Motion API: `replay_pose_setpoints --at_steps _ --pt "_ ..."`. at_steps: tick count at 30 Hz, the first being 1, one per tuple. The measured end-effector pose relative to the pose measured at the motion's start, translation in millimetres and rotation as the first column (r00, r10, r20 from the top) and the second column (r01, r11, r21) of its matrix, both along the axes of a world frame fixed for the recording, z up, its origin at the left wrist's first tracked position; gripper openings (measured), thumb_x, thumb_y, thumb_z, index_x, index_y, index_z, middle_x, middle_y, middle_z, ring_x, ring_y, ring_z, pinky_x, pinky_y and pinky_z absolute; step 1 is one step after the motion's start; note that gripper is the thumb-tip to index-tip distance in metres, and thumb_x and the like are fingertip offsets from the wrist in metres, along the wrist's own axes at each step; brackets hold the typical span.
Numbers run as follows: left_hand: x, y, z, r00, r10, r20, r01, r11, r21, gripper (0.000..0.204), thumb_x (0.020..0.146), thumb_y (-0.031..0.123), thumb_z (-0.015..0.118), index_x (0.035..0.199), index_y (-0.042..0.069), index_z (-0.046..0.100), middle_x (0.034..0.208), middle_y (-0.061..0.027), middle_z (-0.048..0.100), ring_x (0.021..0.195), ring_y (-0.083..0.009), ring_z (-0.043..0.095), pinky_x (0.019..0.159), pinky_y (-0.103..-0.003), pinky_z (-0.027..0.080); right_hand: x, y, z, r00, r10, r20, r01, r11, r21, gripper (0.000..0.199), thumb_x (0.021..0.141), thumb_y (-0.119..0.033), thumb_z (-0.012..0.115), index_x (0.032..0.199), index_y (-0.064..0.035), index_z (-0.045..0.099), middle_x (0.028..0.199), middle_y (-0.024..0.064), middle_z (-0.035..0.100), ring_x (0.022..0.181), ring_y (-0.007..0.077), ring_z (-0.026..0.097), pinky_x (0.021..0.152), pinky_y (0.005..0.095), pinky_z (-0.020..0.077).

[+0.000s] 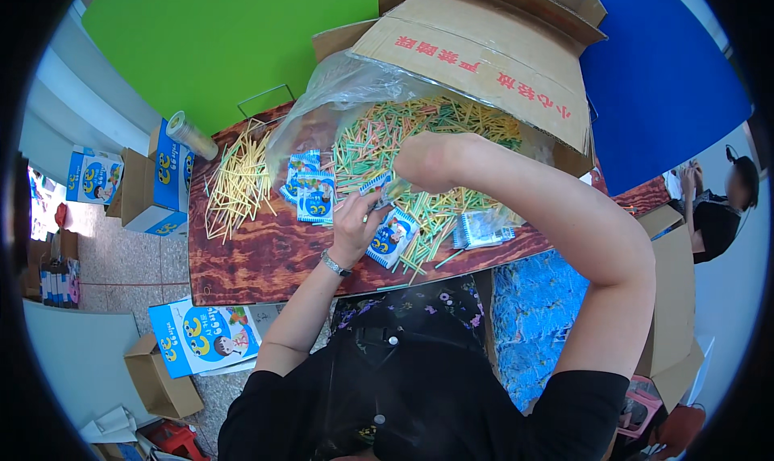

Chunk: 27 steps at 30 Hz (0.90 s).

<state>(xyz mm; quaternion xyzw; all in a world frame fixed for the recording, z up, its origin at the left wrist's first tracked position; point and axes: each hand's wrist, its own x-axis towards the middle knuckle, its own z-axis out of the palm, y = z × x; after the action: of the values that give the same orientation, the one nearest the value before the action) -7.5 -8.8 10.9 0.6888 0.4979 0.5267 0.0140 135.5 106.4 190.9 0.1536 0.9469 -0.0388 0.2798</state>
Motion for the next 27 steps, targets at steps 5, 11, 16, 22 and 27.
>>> replay_pose_setpoints --at_steps 5,11,16,22,27 --pt "2 2 2 0.998 -0.020 0.056 0.023 0.999 -0.045 0.030 0.073 0.002 0.076 0.100 0.001 0.064 0.080 -0.0111 0.058 0.068 -0.0252 0.058 0.058 -0.034 0.047 7 -3 7 0.990 -0.049 -0.136 0.055 0.997 0.045 0.011 0.083 -0.012 0.062 0.083 -0.0021 0.066 0.073 0.0184 0.065 0.078 0.0377 0.066 0.068 0.0484 0.0515" --pt "-4 -4 5 0.988 -0.057 0.143 0.069 0.995 -0.079 0.028 0.073 0.002 0.075 0.098 0.001 0.065 0.079 -0.0109 0.059 0.067 -0.0236 0.058 0.057 -0.033 0.046 42 -4 -11 0.827 -0.133 -0.546 0.105 0.991 -0.082 0.036 0.081 -0.012 0.065 0.116 -0.0088 0.059 0.091 0.0148 0.063 0.090 0.0355 0.064 0.075 0.0448 0.0527" --pt "-10 -14 12 0.990 -0.107 0.094 0.104 0.994 0.046 0.040 0.066 -0.010 0.059 0.103 0.002 0.068 0.079 -0.0105 0.058 0.063 -0.0225 0.055 0.056 -0.033 0.046 48 -33 -41 0.655 -0.152 -0.740 0.016 0.982 -0.187 0.054 0.078 -0.016 0.073 0.127 -0.0129 0.051 0.108 0.0120 0.058 0.095 0.0302 0.062 0.079 0.0404 0.0524" --pt "-11 -24 9 0.989 -0.113 0.091 0.106 0.992 0.075 0.041 0.066 -0.013 0.055 0.102 0.003 0.068 0.082 -0.0121 0.063 0.066 -0.0238 0.059 0.055 -0.033 0.049 48 -53 -31 0.455 -0.126 -0.882 -0.104 0.976 -0.193 0.039 0.077 -0.015 0.075 0.114 -0.0120 0.061 0.113 0.0106 0.058 0.096 0.0273 0.061 0.078 0.0373 0.0521" --pt "-10 -33 11 0.985 -0.124 0.117 0.123 0.992 0.015 0.040 0.068 -0.013 0.055 0.102 0.003 0.068 0.090 -0.0146 0.067 0.075 -0.0249 0.065 0.060 -0.032 0.053 45 -60 -21 0.472 0.047 -0.880 -0.162 0.986 -0.035 0.014 0.079 -0.014 0.066 0.093 -0.0143 0.064 0.093 0.0010 0.059 0.088 0.0210 0.059 0.070 0.0333 0.0499"
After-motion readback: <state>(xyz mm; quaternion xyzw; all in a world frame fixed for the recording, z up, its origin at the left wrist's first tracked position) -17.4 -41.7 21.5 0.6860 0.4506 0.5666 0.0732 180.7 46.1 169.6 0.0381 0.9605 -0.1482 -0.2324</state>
